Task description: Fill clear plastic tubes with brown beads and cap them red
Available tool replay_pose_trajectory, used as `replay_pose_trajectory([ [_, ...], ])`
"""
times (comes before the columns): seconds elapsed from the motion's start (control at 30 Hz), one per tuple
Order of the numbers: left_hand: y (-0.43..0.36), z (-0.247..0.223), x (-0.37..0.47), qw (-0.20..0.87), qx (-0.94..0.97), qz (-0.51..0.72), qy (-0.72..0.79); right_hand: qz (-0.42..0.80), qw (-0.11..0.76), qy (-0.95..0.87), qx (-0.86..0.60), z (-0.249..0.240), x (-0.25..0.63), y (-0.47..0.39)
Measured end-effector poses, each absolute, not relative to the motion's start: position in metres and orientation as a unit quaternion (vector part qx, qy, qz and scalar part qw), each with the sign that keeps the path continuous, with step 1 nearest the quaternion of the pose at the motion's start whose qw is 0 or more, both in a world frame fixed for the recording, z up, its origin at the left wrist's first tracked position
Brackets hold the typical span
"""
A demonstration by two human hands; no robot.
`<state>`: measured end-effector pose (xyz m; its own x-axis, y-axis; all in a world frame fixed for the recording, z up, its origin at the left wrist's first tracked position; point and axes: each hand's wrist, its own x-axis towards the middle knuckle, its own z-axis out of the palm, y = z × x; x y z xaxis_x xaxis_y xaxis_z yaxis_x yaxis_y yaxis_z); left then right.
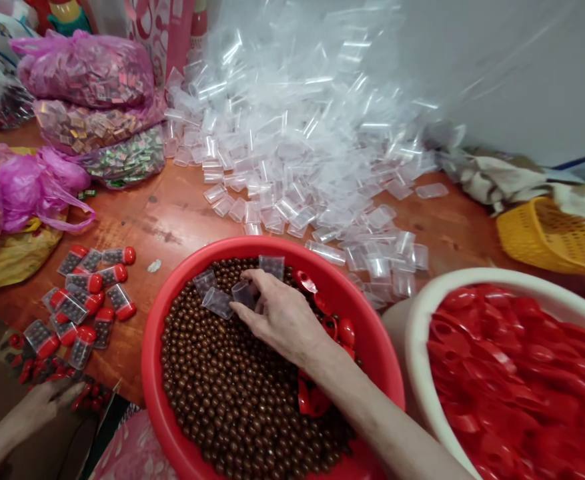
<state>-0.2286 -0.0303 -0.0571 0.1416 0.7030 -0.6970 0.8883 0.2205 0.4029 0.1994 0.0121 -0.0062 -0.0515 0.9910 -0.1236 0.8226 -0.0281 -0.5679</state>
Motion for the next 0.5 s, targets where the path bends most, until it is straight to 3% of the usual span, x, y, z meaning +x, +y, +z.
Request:
replay_pose_trajectory([
  [0.1, -0.016, -0.025, -0.202, 0.502, 0.618, -0.105, 0.595, 0.270, 0.135, -0.663, -0.685, -0.013, 0.191, 0.005],
  [0.27, -0.012, 0.026, -0.176, 0.450, 0.683, -0.028, 0.575, 0.347, 0.083, -0.643, -0.678, -0.015, 0.180, -0.016],
  [0.5, 0.003, 0.052, -0.101, 0.522, 0.779, 0.183, 0.295, 0.531, 0.015, -0.554, -0.641, -0.015, 0.174, -0.019],
])
